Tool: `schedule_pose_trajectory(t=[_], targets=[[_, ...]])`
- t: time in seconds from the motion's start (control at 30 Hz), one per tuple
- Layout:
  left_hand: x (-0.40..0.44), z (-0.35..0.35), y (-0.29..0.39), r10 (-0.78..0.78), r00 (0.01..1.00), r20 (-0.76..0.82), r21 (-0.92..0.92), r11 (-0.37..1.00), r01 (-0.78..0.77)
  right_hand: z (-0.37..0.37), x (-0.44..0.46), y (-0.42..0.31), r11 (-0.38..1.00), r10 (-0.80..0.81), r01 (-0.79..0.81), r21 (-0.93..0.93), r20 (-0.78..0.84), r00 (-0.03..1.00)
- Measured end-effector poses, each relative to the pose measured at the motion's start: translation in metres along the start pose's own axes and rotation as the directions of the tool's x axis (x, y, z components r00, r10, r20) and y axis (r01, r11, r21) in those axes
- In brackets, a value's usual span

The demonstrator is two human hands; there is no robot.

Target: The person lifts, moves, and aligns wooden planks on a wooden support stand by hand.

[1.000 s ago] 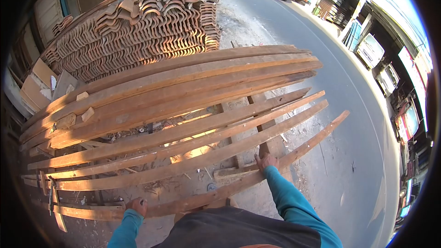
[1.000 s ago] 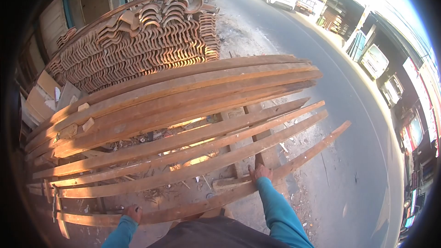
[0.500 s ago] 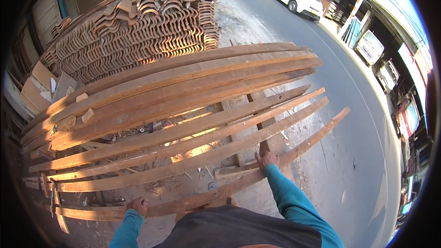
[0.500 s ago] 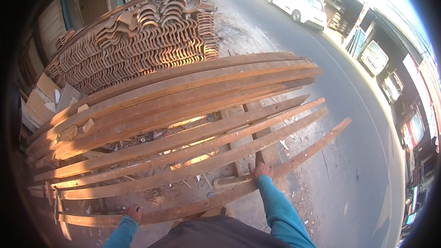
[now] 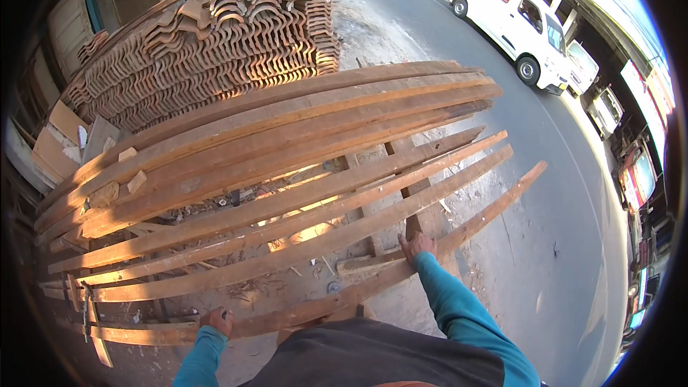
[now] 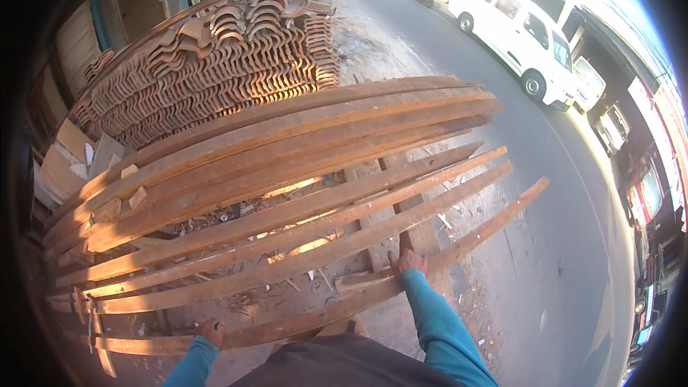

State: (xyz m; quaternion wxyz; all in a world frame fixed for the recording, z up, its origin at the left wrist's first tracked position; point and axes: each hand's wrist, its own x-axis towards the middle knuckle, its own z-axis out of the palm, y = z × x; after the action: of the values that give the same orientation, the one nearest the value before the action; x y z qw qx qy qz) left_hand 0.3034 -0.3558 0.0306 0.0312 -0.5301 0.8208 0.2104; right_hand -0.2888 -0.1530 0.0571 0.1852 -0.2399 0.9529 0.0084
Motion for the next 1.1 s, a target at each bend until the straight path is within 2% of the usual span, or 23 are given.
schedule_pose_trajectory(t=[0.2, 0.47, 0.87, 1.1], targets=[[0.005, 0.02, -0.02, 0.021, 1.0, -0.014, -0.02, 1.0, -0.021, -0.005, -0.002, -0.001, 1.0, -0.01, 0.01, 0.004, 0.02, 1.0], [0.0, 0.011, -0.008, 0.006, 0.999, -0.038, -0.007, 1.0, -0.006, -0.007, -0.002, -0.003, 1.0, -0.015, 0.015, 0.026, 0.015, 1.0], [0.001, 0.006, -0.007, -0.059, 0.996, 0.062, 0.017, 0.998, 0.059, -0.004, 0.001, -0.002, 1.0, 0.004, -0.004, -0.004, 0.036, 0.999], [-0.001, 0.005, -0.002, -0.042, 0.999, 0.011, 0.031, 0.999, 0.042, -0.004, 0.0, -0.001, 1.0, 0.012, -0.013, 0.015, 0.023, 1.0]])
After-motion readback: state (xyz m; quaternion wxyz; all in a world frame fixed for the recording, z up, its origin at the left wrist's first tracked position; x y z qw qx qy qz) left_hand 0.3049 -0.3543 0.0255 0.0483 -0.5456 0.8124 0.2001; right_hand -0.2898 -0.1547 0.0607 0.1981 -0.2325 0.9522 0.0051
